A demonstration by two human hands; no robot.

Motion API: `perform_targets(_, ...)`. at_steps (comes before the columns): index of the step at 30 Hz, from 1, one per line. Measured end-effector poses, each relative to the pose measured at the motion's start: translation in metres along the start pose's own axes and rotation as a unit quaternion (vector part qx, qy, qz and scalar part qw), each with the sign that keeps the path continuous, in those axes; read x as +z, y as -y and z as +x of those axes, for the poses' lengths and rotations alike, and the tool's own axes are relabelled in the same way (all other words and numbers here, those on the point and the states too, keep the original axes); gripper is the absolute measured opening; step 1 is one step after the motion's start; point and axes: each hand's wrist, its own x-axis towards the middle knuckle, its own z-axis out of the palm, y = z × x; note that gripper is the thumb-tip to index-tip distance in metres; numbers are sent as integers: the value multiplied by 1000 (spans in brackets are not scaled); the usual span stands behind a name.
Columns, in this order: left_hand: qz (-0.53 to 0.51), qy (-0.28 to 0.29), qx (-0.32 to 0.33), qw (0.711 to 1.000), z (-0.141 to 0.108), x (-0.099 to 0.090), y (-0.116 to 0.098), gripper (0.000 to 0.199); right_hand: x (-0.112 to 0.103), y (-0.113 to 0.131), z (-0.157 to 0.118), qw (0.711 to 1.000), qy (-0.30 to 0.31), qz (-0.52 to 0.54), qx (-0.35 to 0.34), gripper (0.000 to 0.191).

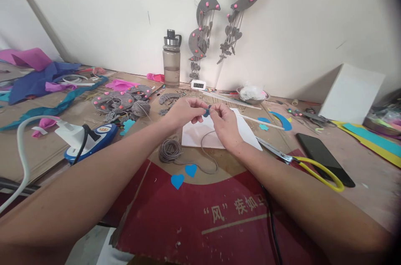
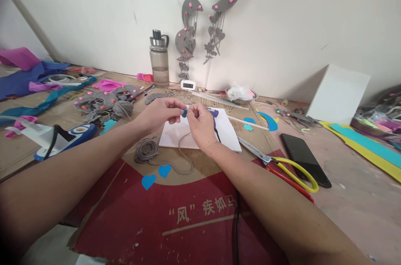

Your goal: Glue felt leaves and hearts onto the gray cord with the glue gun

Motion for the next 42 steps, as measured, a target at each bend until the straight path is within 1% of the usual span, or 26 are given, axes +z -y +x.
perform_targets(3, 32, 18, 12, 999, 0, -2, -2, 10, 0, 2, -2, 1000, 2, -4, 2, 11)
perform_targets(7, 101, 17, 35, 994, -2, -3, -4, 3, 0, 3, -4, 1000, 12, -21, -12, 12)
perform_targets(9, 124, 6, 46, 991, -2, -4, -4, 1, 0, 2, -3, 999, 19, -22, -22, 15)
perform_targets(12, 136, -17, 66, 988, -2, -5, -2, 4, 0, -3, -2, 999, 28, -1, -29, 21)
perform_targets(16, 146, -36, 72, 986, 0, -7, 2, 7, 1, -8, 1, 999, 31, 28, -16, 24)
perform_targets(19, 144, -40, 62, 987, 1, -6, 3, 7, 1, -7, 1, 999, 39, 32, -12, 22)
perform_targets(23, 126, -33, 60, 990, 0, -4, 2, 5, 1, -4, 1, 1000, 24, 12, -11, 18)
perform_targets(27, 94, -13, 61, 994, 0, -4, 2, 5, 0, -2, 0, 1000, 12, -21, -15, 19)
perform_targets(31, 63, 13, 34, 997, 0, -4, 2, 9, -1, -2, 0, 999, 5, -47, -21, 18)
perform_targets(34, 81, 15, 29, 996, 1, -4, 4, 9, -1, -3, 0, 998, 8, -57, -29, 18)
perform_targets(37, 139, -13, 56, 989, 2, -6, 7, 6, -1, -5, -1, 998, 20, -53, -40, 17)
perform_targets(41, 204, -84, 139, 965, 5, -15, 14, 4, 0, -1, -2, 996, 55, -55, -49, 18)
perform_targets(42, 209, -103, 149, 961, 7, -18, 16, 5, 1, 2, -3, 995, 66, -61, -53, 17)
